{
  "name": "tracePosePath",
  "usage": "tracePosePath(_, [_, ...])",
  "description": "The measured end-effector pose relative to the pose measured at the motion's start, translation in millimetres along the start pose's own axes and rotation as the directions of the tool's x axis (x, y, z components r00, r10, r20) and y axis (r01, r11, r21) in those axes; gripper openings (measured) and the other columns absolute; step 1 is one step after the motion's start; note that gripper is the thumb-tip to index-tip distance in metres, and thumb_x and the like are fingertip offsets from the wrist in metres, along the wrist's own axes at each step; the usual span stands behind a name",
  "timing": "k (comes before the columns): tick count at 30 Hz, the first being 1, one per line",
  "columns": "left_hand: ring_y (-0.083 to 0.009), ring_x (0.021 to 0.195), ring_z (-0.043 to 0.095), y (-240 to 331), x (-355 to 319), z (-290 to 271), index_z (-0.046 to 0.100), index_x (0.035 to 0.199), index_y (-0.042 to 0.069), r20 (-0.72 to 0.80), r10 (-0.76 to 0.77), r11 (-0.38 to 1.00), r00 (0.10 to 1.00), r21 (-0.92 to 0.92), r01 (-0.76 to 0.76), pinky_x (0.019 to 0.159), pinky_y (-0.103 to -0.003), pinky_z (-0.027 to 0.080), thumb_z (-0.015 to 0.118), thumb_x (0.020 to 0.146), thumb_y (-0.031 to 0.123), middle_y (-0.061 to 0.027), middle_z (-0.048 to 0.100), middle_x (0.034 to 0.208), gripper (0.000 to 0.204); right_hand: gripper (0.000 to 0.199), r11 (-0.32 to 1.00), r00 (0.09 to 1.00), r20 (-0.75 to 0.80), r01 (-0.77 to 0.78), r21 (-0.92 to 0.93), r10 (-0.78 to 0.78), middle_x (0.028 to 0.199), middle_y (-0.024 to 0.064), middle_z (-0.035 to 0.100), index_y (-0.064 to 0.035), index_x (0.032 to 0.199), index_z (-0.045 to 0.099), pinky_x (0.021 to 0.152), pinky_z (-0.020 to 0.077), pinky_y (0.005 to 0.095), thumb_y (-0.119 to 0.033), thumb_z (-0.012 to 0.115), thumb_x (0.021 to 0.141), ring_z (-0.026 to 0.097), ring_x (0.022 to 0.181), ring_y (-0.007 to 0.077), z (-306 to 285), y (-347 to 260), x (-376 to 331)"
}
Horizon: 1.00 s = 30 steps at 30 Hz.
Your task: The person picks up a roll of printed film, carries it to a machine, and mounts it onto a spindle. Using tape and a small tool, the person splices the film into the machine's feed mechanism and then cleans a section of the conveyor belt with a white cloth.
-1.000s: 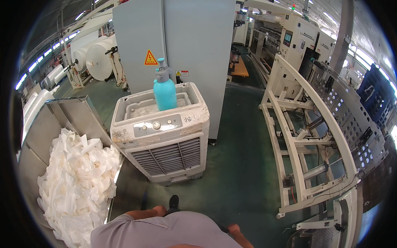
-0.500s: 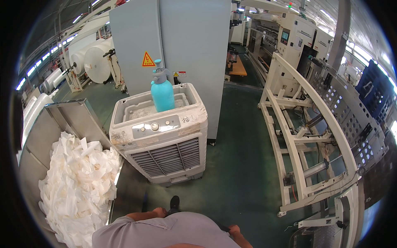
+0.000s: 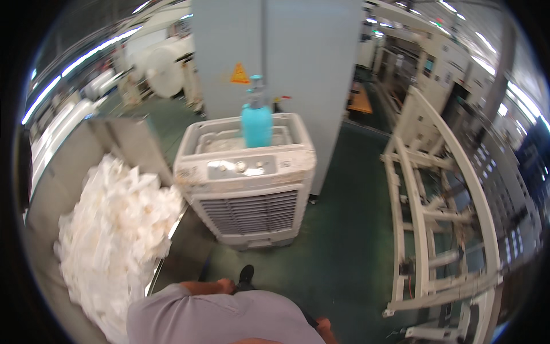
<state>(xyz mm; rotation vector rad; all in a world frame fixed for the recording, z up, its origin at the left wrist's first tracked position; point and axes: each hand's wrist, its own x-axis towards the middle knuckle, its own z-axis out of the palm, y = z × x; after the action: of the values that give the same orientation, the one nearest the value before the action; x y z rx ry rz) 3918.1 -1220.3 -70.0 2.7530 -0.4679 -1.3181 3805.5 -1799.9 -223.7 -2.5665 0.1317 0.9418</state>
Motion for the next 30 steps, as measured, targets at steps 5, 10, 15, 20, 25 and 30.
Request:
tracePosePath(5, [-0.0324,0.101,0.075,-9,20,17,0.078,0.100,0.016,-0.088,0.125,0.981,0.988,0.158,-0.110,0.083,-0.048,0.064,0.060,0.089,0.025,-0.0093,0.078,0.108,0.023,0.047,0.947,0.949,-0.011,0.313,-0.065,-0.315,0.144,0.0203,0.065,-0.0069,0.129,0.073,0.113,0.0468,0.0449,-0.032,0.071,0.089,0.058,0.137,0.0329,-13,10,10])
tracePosePath(10, [-0.0420,0.109,0.073,-1,15,5,0.079,0.102,0.007,-0.070,-0.192,0.908,0.979,-0.392,0.150,0.090,-0.052,0.059,0.060,0.091,0.027,-0.0190,0.078,0.112,0.030,0.043,0.950,0.950,0.101,0.303,-0.075,-0.295,0.138,0.0196,0.067,-0.0065,0.126,0.074,0.107,0.0487,0.0444,-0.030,0.069,0.090,0.061,0.129,0.0323,-43,-10,37])
tracePosePath(15, [-0.0439,0.113,0.072,19,-33,-8,0.078,0.114,0.006,-0.093,-0.311,0.804,0.946,-0.557,0.209,0.094,-0.053,0.058,0.057,0.095,0.030,-0.0225,0.076,0.118,0.037,0.040,0.956,0.949,0.132,0.292,-0.030,-0.286,0.132,0.0189,0.069,-0.0061,0.123,0.074,0.102,0.0506,0.0439,-0.029,0.068,0.091,0.063,0.122,0.0317,-72,-53,48])
tracePosePath(20, [-0.0435,0.116,0.071,17,-65,-1,0.078,0.119,0.008,-0.007,-0.391,0.707,0.920,-0.643,0.295,0.096,-0.053,0.058,0.057,0.096,0.031,-0.0227,0.077,0.118,0.039,0.037,0.953,0.939,0.172,0.304,-0.004,-0.299,0.126,0.0182,0.071,-0.0057,0.120,0.075,0.097,0.0525,0.0435,-0.027,0.067,0.092,0.066,0.115,0.0310,-96,-90,60])
tracePosePath(25, [-0.0435,0.117,0.071,-4,-83,18,0.078,0.120,0.008,0.029,-0.398,0.703,0.917,-0.632,0.326,0.097,-0.052,0.058,0.058,0.096,0.034,-0.0247,0.076,0.120,0.041,0.034,0.945,0.920,0.234,0.327,-0.013,-0.315,0.120,0.0175,0.073,-0.0053,0.117,0.075,0.091,0.0544,0.0430,-0.026,0.065,0.092,0.069,0.107,0.0304,-110,-119,75])
tracePosePath(30, [-0.0436,0.115,0.071,-40,-95,28,0.079,0.117,0.004,0.031,-0.517,0.571,0.855,-0.732,0.371,0.099,-0.051,0.056,0.063,0.095,0.038,-0.0246,0.076,0.117,0.043,0.031,0.925,0.887,0.328,0.371,-0.084,-0.326,0.114,0.0168,0.075,-0.0049,0.115,0.076,0.086,0.0563,0.0425,-0.024,0.064,0.093,0.071,0.100,0.0298,-121,-145,86])
